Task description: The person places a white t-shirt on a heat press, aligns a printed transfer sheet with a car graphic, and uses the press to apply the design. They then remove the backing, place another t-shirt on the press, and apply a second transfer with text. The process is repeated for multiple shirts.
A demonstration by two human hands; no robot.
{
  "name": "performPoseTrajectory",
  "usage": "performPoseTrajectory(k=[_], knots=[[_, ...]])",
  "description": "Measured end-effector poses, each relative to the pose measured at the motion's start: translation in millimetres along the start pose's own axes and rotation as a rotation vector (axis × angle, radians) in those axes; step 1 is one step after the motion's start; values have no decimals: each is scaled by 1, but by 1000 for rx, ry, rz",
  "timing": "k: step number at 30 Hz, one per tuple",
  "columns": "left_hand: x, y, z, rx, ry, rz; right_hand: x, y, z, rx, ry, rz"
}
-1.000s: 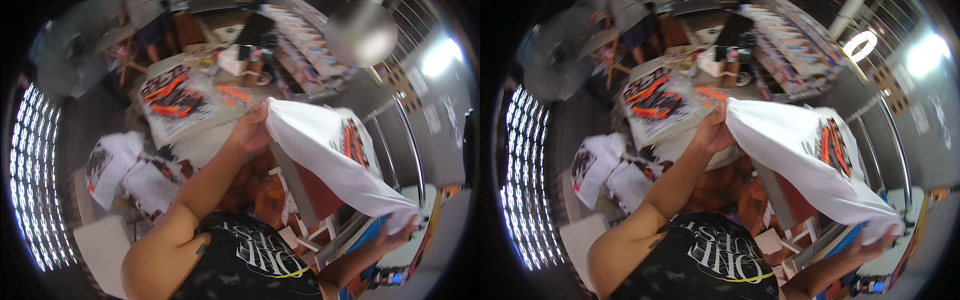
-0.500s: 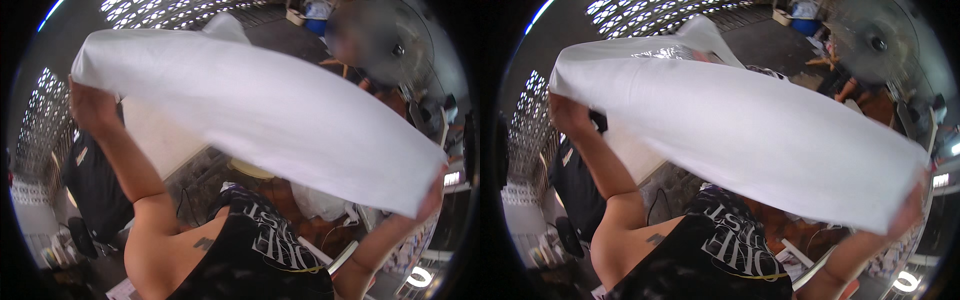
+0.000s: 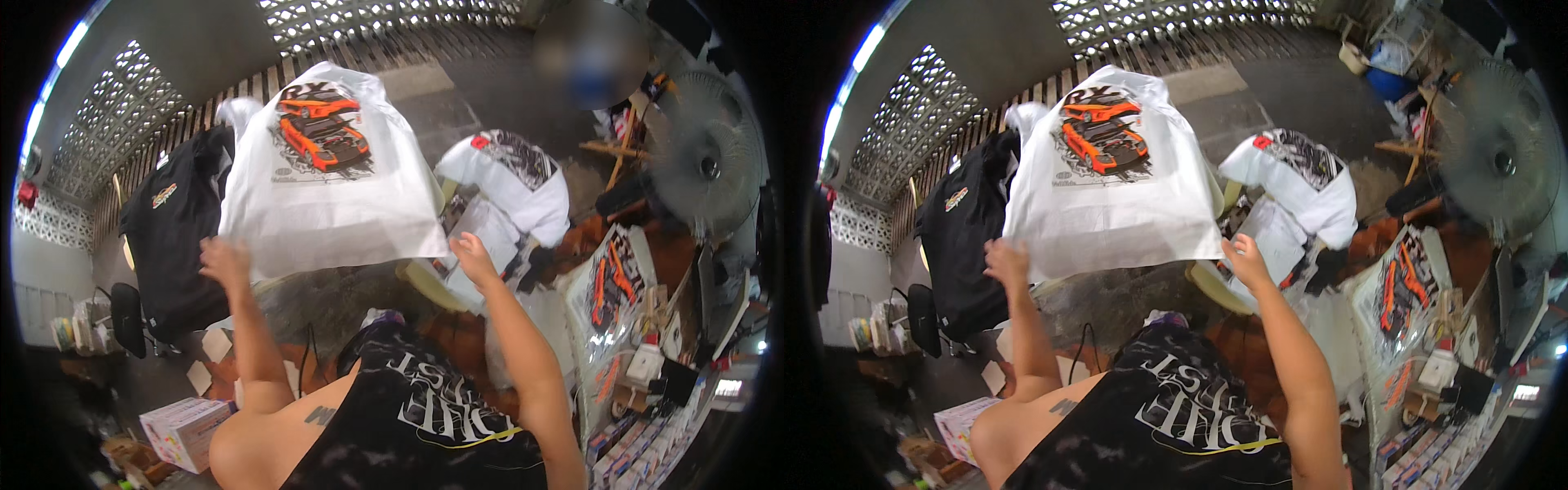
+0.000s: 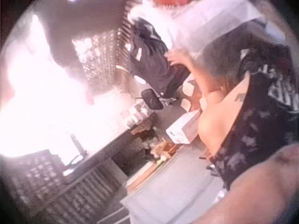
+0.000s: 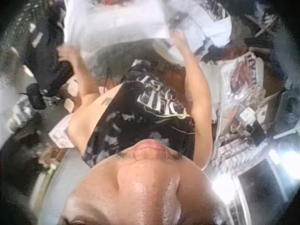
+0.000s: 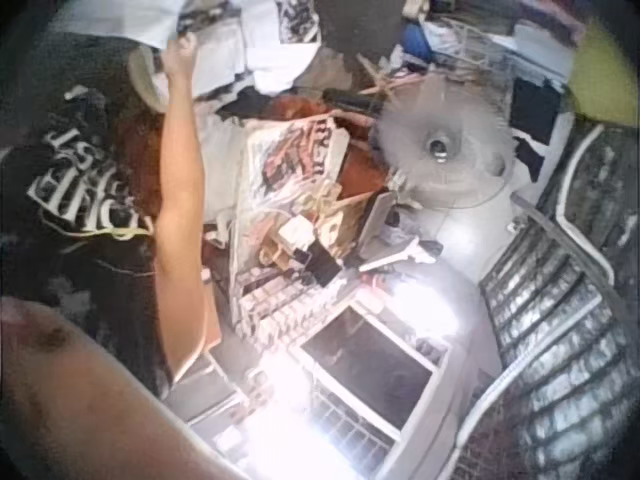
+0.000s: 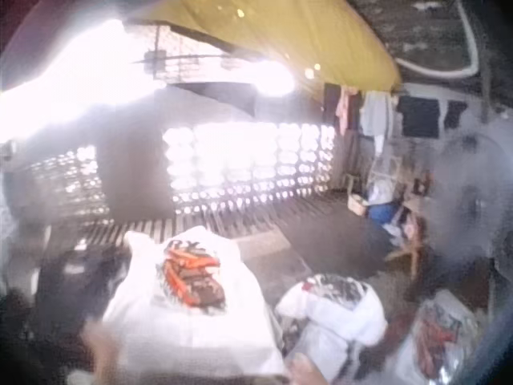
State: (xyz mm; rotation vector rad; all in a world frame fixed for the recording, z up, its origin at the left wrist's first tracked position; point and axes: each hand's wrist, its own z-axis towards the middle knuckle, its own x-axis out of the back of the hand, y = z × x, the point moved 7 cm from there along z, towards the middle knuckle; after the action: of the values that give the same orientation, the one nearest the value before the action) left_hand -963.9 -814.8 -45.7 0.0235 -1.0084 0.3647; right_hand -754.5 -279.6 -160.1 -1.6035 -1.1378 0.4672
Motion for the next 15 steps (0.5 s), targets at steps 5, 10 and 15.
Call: performPoseTrajectory(k=[5,10,15], knots=[[40,255,-182,-935,-814,-1211,105,134,-116,-309,11,-237],[-8,411,-326,-1131,-1367,-897,155,222,-316,-512,400,-506],[-94,484,-408,-1171,-1580,-394,13,297,-505,-865,147,-796]])
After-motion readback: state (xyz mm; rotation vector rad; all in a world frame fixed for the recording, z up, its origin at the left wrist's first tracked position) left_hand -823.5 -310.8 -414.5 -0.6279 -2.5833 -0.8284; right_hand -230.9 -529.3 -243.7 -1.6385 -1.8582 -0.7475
